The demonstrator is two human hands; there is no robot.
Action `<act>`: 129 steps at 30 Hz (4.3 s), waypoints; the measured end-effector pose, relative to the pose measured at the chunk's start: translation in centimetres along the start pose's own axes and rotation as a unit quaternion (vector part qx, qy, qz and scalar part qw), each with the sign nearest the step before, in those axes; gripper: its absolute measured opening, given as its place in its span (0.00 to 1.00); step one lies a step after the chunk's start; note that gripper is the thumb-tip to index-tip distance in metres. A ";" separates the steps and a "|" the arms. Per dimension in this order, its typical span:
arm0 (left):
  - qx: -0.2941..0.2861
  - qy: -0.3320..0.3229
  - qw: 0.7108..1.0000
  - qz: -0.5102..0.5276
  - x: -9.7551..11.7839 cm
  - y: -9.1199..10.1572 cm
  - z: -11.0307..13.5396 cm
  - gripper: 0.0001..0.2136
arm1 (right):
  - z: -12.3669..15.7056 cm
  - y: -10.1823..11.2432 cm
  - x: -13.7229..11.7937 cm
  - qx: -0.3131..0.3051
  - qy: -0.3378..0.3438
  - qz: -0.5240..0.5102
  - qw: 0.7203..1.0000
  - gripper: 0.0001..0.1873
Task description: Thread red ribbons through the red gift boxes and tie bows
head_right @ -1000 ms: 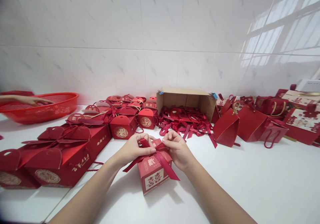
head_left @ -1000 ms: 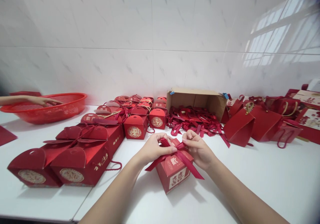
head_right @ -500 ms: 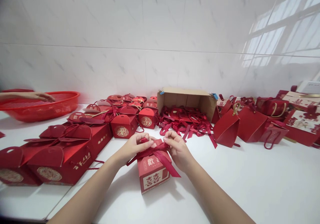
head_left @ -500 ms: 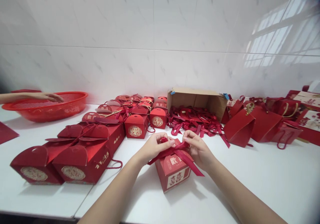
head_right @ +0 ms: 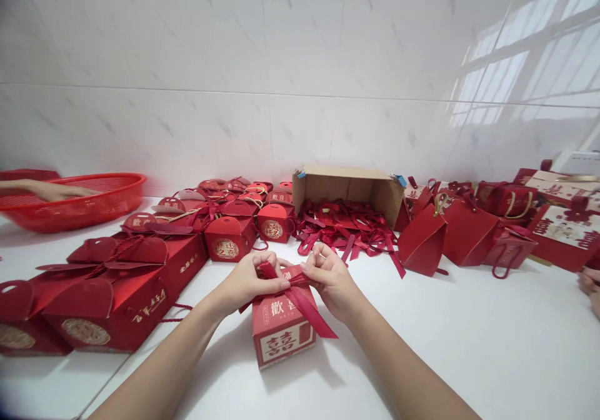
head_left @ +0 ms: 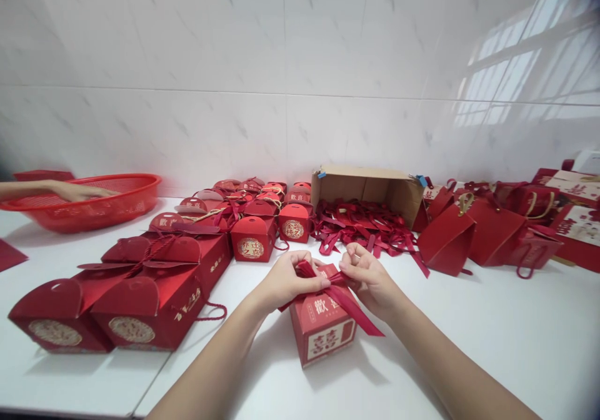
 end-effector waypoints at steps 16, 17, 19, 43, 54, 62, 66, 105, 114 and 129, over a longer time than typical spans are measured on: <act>-0.028 0.012 0.993 0.112 -0.2 0.6 -0.3 0.13 | 1.5 -1.2 -1.6 0.033 0.059 0.398 0.915 0.09; -0.037 0.015 0.992 0.124 -0.2 0.5 -0.3 0.13 | 1.5 -1.3 -1.6 0.030 0.063 0.404 0.912 0.09; -0.056 0.020 0.988 0.144 0.0 0.3 -0.2 0.13 | 1.4 -1.3 -1.6 0.025 0.067 0.410 0.910 0.09; 0.111 -0.108 0.986 -0.057 1.4 1.2 -0.7 0.15 | 1.3 -2.4 -1.0 -0.027 0.043 0.430 0.901 0.06; 0.134 -0.102 0.983 -0.078 1.2 1.7 -0.6 0.11 | 1.4 -2.5 -0.9 -0.027 0.022 0.419 0.907 0.07; 0.002 0.045 0.980 0.195 -1.0 0.6 -1.2 0.19 | 1.0 -0.1 -1.9 0.047 0.075 0.382 0.920 0.17; 0.034 0.036 0.970 0.239 -1.7 1.4 -1.7 0.19 | 0.3 2.9 -1.7 -0.136 0.056 0.331 0.932 0.41; 0.161 0.061 0.968 0.183 -6.4 5.4 -3.5 0.11 | 11.7 32.0 -6.7 0.706 -0.226 0.512 0.434 0.62; 0.162 0.070 0.968 0.176 -6.1 5.4 -3.5 0.09 | 9.2 32.0 -6.2 0.567 -0.308 0.672 0.364 0.40; 0.125 0.011 0.990 -0.064 -5.9 4.4 -3.9 0.16 | 1.8 32.0 -5.8 0.219 -0.161 0.875 0.400 0.26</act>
Point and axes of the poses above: each hand's wrist, its own z-axis away from the middle knuckle, its own y-axis out of the back of the hand, x = y × z, the point moved 5 cm from there along -z, towards the middle knuckle, and after that the axes turned 10 degrees about z, right-handed, at the moved point
